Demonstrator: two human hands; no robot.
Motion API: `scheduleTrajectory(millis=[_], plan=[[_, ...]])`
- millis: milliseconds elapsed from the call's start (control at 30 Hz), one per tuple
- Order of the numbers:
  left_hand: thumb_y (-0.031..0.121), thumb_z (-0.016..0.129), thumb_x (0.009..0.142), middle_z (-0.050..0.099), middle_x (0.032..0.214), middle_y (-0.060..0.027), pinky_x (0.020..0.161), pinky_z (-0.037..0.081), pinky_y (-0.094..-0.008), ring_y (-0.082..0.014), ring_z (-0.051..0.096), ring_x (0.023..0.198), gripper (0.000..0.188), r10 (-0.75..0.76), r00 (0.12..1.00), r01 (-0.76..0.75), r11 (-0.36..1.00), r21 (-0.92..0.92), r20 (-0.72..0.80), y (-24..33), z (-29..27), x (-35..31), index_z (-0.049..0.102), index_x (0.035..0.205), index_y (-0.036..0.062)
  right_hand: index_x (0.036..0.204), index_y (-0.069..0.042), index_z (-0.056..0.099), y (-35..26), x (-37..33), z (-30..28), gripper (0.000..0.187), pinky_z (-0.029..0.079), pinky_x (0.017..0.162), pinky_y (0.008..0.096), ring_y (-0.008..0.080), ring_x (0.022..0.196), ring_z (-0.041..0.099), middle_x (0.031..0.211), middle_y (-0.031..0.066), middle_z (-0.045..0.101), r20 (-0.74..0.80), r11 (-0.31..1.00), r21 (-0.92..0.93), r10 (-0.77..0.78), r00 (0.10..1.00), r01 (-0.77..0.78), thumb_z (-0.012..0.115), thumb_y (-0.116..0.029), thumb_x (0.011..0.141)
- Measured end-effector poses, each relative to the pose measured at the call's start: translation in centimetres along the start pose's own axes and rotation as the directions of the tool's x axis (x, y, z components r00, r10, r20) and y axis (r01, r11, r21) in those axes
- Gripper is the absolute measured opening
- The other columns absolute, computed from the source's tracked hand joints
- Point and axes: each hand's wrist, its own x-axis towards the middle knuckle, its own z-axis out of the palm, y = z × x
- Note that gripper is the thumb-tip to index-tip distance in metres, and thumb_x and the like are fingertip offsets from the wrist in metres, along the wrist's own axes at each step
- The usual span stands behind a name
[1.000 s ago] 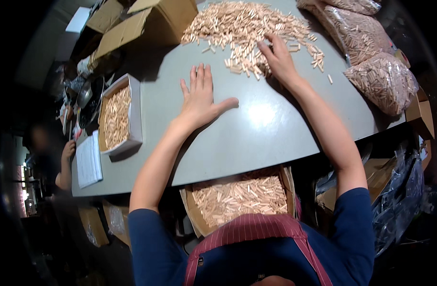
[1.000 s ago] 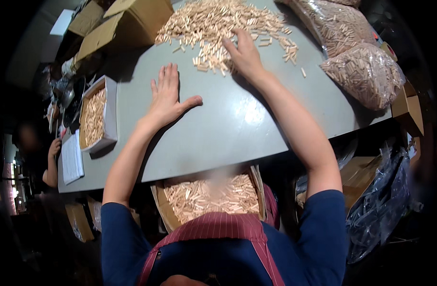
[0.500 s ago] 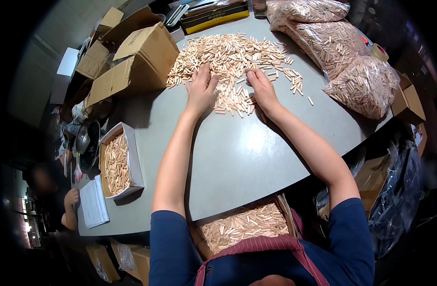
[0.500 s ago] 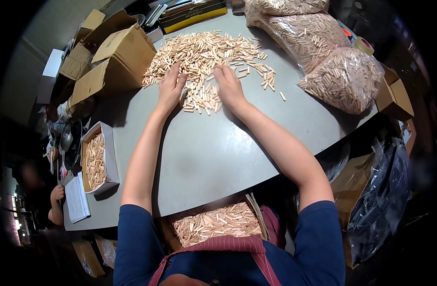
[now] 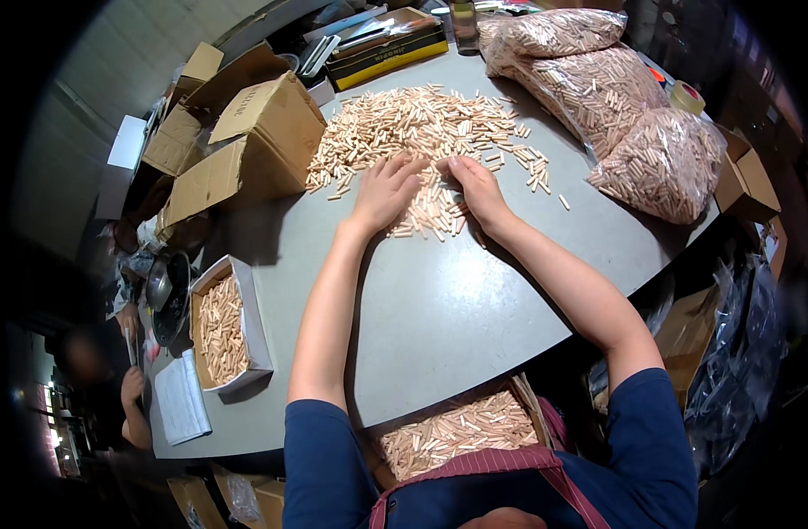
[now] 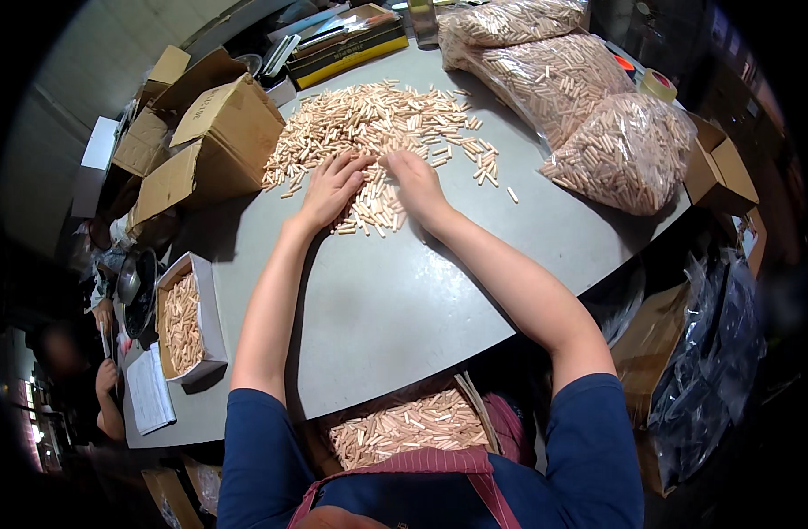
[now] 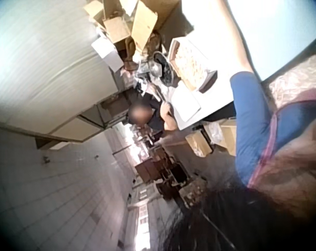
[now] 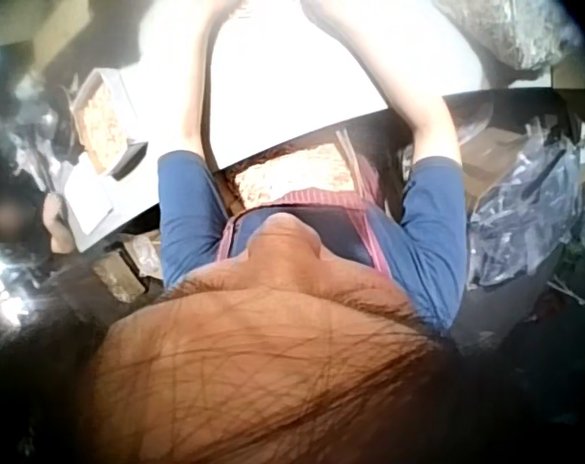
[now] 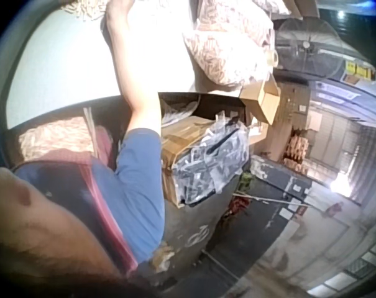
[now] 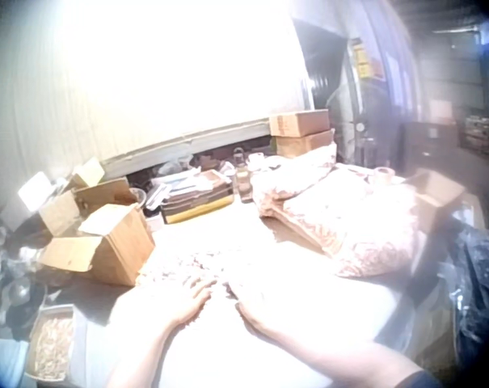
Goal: The person sorts small wooden sticks on a table, moving them from a large pile into a cardboard box. They use both hands to gather and transfer the sticks, occasionally picking up individual pieces to inspect them before placing them in the box.
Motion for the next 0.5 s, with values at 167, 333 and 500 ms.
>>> scheduleTrajectory(millis=[167, 333, 500], plan=[[0.037, 0.044, 0.112, 0.054, 0.156, -0.0124, 0.126, 0.026, -0.0471, -0.0351, 0.038, 0.151, 0.045, 0.085, 0.996, -0.084, 0.990, -0.117, 0.001, 0.0, -0.3, -1.7, 0.059, 0.149, 0.0172, 0.114, 0.001, 0.072, -0.8, -0.4, 0.1, 0.028, 0.054, 0.087, 0.0317, 0.0160, 0.100, 0.066, 0.110, 0.0088, 0.071, 0.103, 0.989, -0.054, 0.141, 0.985, -0.136, 0.061, -0.023, 0.105], [0.035, 0.044, 0.113, 0.052, 0.158, -0.0134, 0.128, 0.025, -0.0484, -0.0356, 0.040, 0.150, 0.044, 0.117, 0.993, -0.118, 0.988, -0.104, -0.020, 2.1, -0.6, -4.5, 0.058, 0.151, 0.0198, 0.107, 0.002, 0.076, 0.4, -0.2, -0.3, 0.024, 0.055, 0.088, 0.0309, 0.0164, 0.100, 0.071, 0.111, 0.0083, 0.075, 0.124, 0.988, -0.126, -0.078, 0.989, 0.094, 0.067, -0.018, 0.097], [0.027, 0.049, 0.108, 0.054, 0.153, -0.0174, 0.126, 0.028, -0.0522, -0.0419, 0.043, 0.145, 0.042, 0.141, 0.990, -0.139, 0.983, -0.118, 0.006, 4.7, -2.1, -7.9, 0.061, 0.146, 0.0143, 0.105, 0.000, 0.078, 0.1, -0.3, -0.5, 0.023, 0.054, 0.083, 0.0281, 0.0121, 0.093, 0.069, 0.102, 0.0058, 0.076, 0.137, 0.999, -0.036, -0.008, 0.991, 0.013, 0.069, -0.019, 0.096]])
